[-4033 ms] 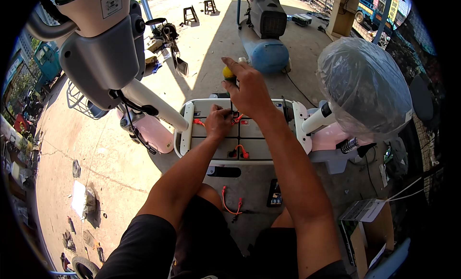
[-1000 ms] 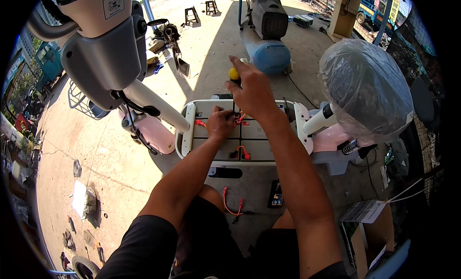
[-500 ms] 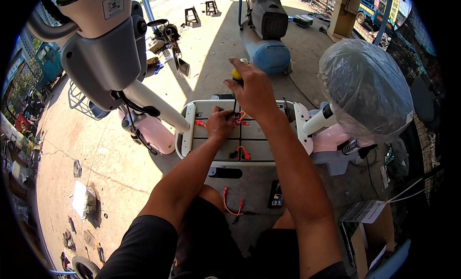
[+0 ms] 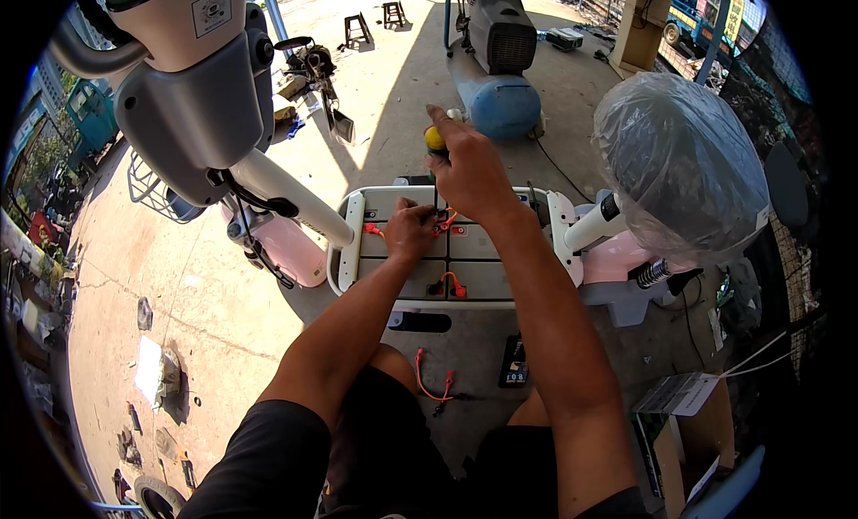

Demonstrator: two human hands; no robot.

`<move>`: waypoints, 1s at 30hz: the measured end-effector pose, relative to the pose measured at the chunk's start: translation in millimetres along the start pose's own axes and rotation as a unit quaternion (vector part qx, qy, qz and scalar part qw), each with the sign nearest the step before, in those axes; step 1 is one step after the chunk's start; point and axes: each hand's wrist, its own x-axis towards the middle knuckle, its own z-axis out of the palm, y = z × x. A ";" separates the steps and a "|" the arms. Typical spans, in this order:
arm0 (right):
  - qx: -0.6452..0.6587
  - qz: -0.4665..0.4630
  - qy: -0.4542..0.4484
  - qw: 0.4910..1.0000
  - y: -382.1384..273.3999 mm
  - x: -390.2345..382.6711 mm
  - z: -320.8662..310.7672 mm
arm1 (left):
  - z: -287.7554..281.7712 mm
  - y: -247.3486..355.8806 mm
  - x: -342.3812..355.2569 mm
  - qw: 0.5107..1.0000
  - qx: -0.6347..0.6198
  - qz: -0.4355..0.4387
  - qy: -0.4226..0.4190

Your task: The person uses a screwdriver to tighten connections on a scooter battery pack. They adjust wires and terminals across multiple battery cells, then use a multimeter to test the electrical connections.

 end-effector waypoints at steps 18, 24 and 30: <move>0.016 -0.019 0.030 0.999 4.0 -0.2 4.4 | 3.9 -6.5 2.2 1.000 -0.003 0.002 0.003; 0.021 0.018 -0.004 1.000 -3.9 -0.8 -2.5 | 4.3 -9.9 2.9 1.000 -0.002 0.004 0.002; 0.035 0.014 -0.001 0.999 -6.2 -1.5 -2.1 | 2.1 -4.5 1.8 1.000 0.003 0.000 -0.004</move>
